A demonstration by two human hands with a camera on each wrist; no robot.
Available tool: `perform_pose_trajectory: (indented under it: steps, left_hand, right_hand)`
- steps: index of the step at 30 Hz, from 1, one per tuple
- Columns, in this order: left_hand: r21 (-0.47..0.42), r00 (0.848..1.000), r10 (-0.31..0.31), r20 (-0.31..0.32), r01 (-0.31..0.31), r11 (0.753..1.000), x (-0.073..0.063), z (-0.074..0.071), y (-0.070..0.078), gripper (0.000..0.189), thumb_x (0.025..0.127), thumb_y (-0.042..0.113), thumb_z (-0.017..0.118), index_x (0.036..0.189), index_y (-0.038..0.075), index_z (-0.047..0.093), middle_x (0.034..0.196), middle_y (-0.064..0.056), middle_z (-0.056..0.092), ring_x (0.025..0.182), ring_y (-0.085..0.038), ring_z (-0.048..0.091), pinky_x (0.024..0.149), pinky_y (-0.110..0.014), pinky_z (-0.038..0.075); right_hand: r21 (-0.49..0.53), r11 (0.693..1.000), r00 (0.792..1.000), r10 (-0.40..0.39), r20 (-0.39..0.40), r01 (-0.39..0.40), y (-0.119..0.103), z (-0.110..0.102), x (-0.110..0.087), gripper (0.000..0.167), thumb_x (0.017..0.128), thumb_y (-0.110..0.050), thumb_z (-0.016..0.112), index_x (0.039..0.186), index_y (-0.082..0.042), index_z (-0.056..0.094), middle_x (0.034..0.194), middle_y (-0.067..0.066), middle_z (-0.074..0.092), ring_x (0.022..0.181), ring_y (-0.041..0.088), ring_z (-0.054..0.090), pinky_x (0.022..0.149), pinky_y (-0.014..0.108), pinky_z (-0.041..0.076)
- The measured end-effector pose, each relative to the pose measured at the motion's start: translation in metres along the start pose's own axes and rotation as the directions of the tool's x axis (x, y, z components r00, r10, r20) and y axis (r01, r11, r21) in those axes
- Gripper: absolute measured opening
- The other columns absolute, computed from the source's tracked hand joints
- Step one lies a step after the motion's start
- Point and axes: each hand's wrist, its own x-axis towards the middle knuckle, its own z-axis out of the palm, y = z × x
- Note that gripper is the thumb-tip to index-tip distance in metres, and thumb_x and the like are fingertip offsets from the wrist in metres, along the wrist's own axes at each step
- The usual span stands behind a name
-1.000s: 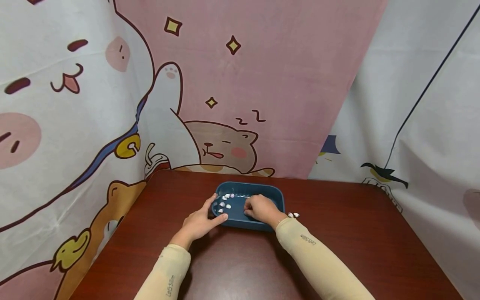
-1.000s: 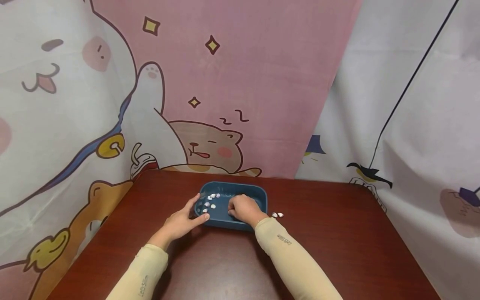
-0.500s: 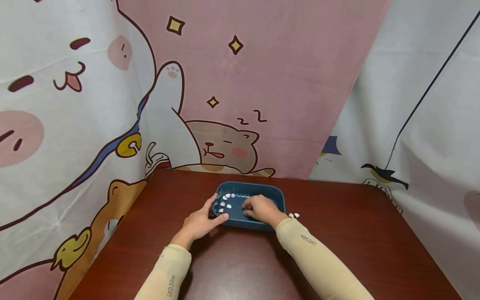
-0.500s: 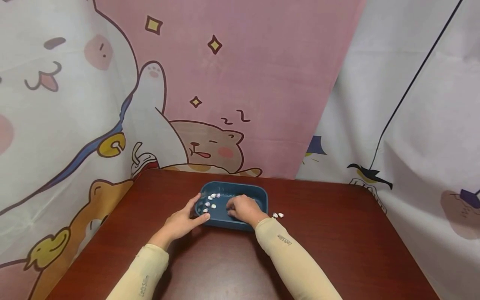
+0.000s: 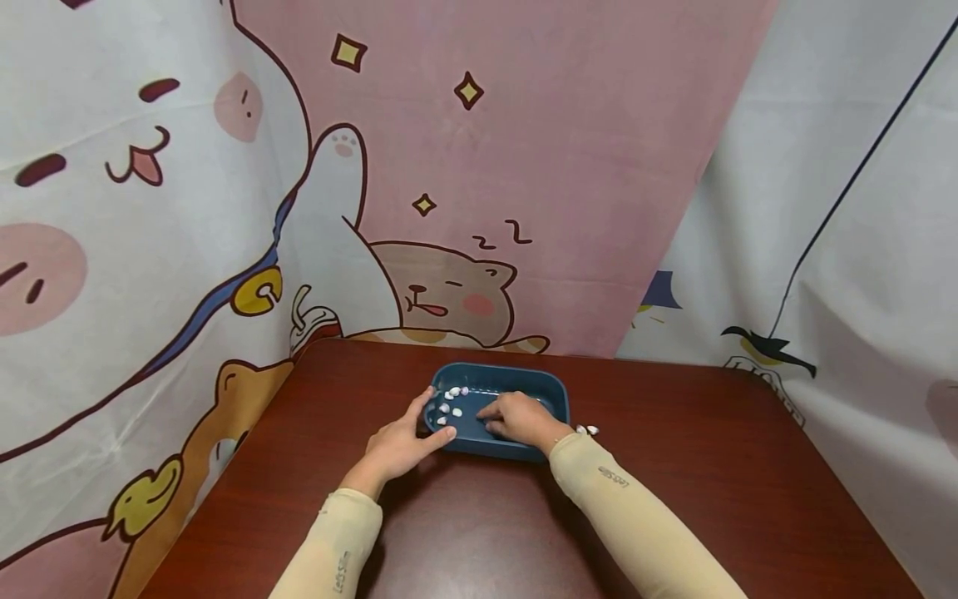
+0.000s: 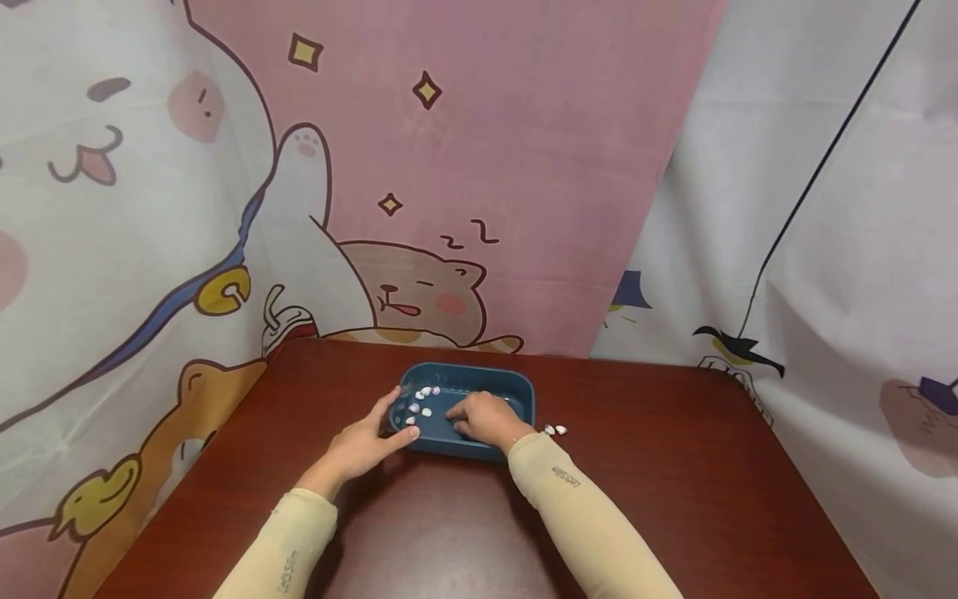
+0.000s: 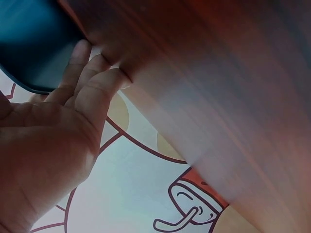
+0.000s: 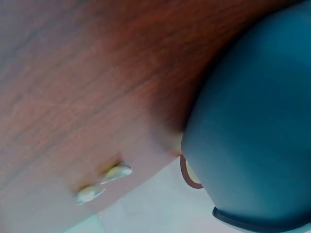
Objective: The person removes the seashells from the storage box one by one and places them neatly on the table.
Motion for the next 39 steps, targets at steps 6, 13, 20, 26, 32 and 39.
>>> perform_pose_trajectory:
  steps: [6, 13, 20, 26, 32, 39]
  left_hand:
    - [0.016, 1.0, 0.005, -0.007, -0.005, 1.0, 0.001, 0.0011, -0.0024, 0.094, 0.094, 0.073, 0.065, 0.171, 0.04, 0.022, 0.168, -0.014, 0.046, 0.142, -0.047, 0.054, 0.111, -0.074, 0.041]
    - [-0.001, 1.0, -0.009, -0.001, 0.009, 1.0, 0.0013, 0.0022, -0.0016, 0.094, 0.093, 0.073, 0.066, 0.17, 0.042, 0.022, 0.169, -0.014, 0.045, 0.142, -0.047, 0.054, 0.112, -0.074, 0.041]
    - [-0.001, 1.0, -0.007, -0.003, 0.007, 1.0, 0.0013, 0.002, -0.0012, 0.096, 0.091, 0.077, 0.065, 0.17, 0.042, 0.022, 0.169, -0.014, 0.046, 0.142, -0.047, 0.054, 0.112, -0.074, 0.041]
    - [-0.005, 1.0, -0.008, -0.001, 0.008, 1.0, 0.0016, 0.002, -0.0008, 0.098, 0.09, 0.079, 0.065, 0.17, 0.042, 0.022, 0.169, -0.014, 0.045, 0.142, -0.047, 0.053, 0.112, -0.075, 0.04]
    - [-0.003, 1.0, -0.007, -0.003, 0.007, 1.0, 0.0008, 0.0015, -0.0002, 0.094, 0.093, 0.073, 0.066, 0.17, 0.041, 0.022, 0.169, -0.014, 0.045, 0.141, -0.047, 0.054, 0.111, -0.074, 0.041]
    - [0.009, 1.0, 0.004, -0.007, -0.004, 1.0, 0.0012, 0.0027, -0.0023, 0.096, 0.092, 0.077, 0.065, 0.17, 0.041, 0.022, 0.169, -0.013, 0.045, 0.141, -0.045, 0.055, 0.111, -0.072, 0.043]
  right_hand:
    - [0.031, 0.999, 0.998, 0.015, -0.058, -0.013, -0.0004, -0.0004, -0.0013, 0.021, 0.099, -0.013, 0.077, 0.119, -0.011, 0.083, 0.116, 0.006, 0.083, 0.114, 0.023, 0.077, 0.102, 0.045, 0.06]
    - [0.012, 1.0, 0.995, -0.001, -0.096, 0.002, -0.0009, 0.0002, -0.0019, 0.013, 0.098, -0.018, 0.079, 0.108, -0.013, 0.087, 0.105, 0.002, 0.084, 0.1, 0.018, 0.078, 0.094, 0.041, 0.063]
    - [-0.021, 1.0, 0.99, -0.009, -0.139, 0.006, -0.0002, -0.0003, -0.0006, 0.008, 0.094, -0.016, 0.084, 0.099, -0.013, 0.088, 0.097, 0.0, 0.084, 0.096, 0.017, 0.078, 0.09, 0.039, 0.064]
    - [-0.04, 0.999, 0.991, 0.001, -0.137, -0.006, -0.0014, -0.0013, -0.0004, 0.006, 0.093, -0.014, 0.084, 0.098, -0.012, 0.087, 0.097, 0.002, 0.084, 0.095, 0.019, 0.078, 0.089, 0.04, 0.064]
    - [-0.037, 0.999, 0.992, 0.032, -0.126, -0.037, -0.0042, -0.0015, -0.0007, 0.005, 0.095, -0.015, 0.082, 0.096, -0.013, 0.087, 0.095, 0.0, 0.083, 0.09, 0.017, 0.077, 0.087, 0.04, 0.064]
    - [-0.028, 0.999, 0.991, 0.042, -0.126, -0.046, -0.0049, -0.0012, -0.0023, 0.005, 0.096, -0.013, 0.081, 0.097, -0.012, 0.086, 0.095, 0.001, 0.083, 0.087, 0.015, 0.075, 0.087, 0.04, 0.064]
